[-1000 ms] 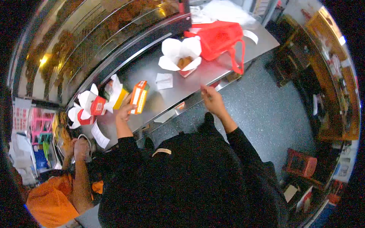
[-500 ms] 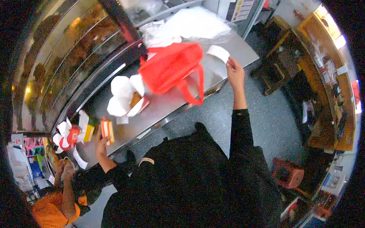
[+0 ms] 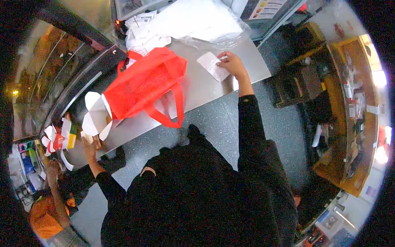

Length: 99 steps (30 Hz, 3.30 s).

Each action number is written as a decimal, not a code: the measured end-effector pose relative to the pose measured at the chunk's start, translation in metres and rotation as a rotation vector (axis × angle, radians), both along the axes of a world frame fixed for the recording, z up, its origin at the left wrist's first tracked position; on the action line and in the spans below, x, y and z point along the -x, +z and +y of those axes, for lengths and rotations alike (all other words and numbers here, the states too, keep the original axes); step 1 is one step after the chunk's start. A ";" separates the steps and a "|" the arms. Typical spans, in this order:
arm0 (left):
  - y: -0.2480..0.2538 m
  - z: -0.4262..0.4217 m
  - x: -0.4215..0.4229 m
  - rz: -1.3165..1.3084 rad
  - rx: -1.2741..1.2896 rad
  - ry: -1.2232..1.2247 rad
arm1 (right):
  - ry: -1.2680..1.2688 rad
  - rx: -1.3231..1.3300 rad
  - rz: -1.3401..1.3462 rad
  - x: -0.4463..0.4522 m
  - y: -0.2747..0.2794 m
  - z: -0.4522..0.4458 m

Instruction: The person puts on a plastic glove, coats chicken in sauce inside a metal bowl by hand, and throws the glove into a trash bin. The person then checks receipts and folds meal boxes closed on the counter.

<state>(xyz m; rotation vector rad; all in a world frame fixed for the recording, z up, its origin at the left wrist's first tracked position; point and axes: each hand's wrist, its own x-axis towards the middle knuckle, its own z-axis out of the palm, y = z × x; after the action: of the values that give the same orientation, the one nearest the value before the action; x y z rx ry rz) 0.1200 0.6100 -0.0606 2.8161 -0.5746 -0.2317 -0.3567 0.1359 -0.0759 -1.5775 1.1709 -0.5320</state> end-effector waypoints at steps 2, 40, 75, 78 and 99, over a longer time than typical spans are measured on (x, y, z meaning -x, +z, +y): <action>-0.023 0.007 -0.012 -0.127 -0.059 0.003 | -0.055 -0.063 -0.094 0.004 0.001 0.003; 0.071 -0.359 0.295 1.544 0.828 -0.435 | -0.052 0.065 -0.383 -0.016 0.078 0.097; 0.021 -0.420 0.309 1.581 0.617 -0.392 | -0.170 0.457 -0.111 -0.009 0.048 0.069; 0.011 -0.430 0.311 1.549 0.602 -0.392 | -0.165 0.569 -0.088 -0.004 0.049 0.070; 0.116 -0.064 0.099 0.176 0.404 -0.358 | -0.159 -0.084 -0.604 -0.025 -0.003 0.054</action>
<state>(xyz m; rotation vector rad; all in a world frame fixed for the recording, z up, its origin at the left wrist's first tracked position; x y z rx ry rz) 0.0213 0.5456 0.0559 2.2666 -0.9608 -0.3789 -0.3318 0.1894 -0.0786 -1.1355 0.8392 -0.9713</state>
